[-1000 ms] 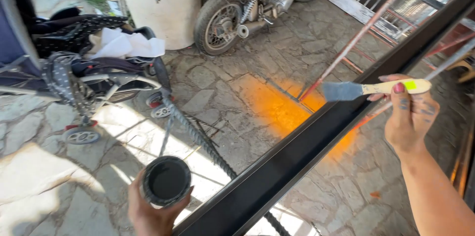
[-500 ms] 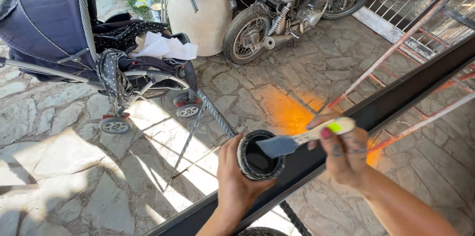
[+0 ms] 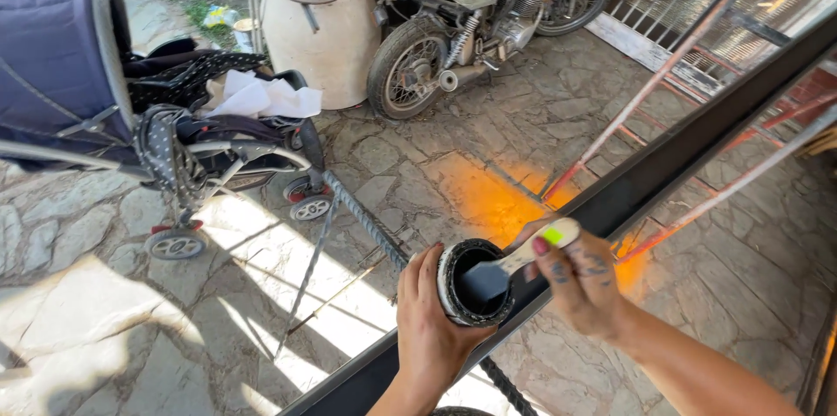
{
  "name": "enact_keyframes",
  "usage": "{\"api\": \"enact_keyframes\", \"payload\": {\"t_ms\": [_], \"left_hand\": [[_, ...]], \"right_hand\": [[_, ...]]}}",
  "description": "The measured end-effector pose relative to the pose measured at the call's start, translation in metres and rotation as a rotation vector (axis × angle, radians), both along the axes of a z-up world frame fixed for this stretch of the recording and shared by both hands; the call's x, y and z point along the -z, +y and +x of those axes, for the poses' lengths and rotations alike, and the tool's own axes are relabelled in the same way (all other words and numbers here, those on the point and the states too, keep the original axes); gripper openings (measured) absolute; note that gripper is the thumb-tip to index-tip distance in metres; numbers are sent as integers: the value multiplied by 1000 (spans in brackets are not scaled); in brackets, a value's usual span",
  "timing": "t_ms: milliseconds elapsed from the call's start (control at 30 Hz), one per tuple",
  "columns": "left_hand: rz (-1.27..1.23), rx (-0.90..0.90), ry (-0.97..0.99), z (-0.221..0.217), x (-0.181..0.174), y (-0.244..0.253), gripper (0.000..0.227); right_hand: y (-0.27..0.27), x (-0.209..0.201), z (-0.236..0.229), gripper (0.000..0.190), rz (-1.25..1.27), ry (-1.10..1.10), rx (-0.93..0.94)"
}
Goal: Painting a long metal beam with black paint using a paintbrush.
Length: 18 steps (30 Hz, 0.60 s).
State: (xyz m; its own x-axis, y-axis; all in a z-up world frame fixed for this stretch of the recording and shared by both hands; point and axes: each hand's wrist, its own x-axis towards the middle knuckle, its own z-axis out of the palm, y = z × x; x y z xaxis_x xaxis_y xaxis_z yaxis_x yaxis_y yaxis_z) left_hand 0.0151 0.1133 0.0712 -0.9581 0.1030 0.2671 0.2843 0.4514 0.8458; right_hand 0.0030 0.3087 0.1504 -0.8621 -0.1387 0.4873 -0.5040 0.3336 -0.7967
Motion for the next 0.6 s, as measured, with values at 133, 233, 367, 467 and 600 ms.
{"api": "enact_keyframes", "payload": {"t_ms": [133, 233, 367, 467, 600], "left_hand": [[48, 15, 21, -7, 9, 7, 117], [92, -13, -63, -8, 19, 9, 124], [124, -129, -115, -13, 28, 11, 119], [102, -205, -114, -18, 33, 10, 120], [173, -319, 105, -27, 34, 13, 112]], "right_hand": [[-10, 1, 6, 31, -51, -111, -42], [2, 26, 5, 29, -294, -146, 69], [97, 49, -11, 40, -428, -291, 375], [183, 42, -31, 12, -728, 51, 488], [283, 61, -65, 15, -325, -140, 731]]}}
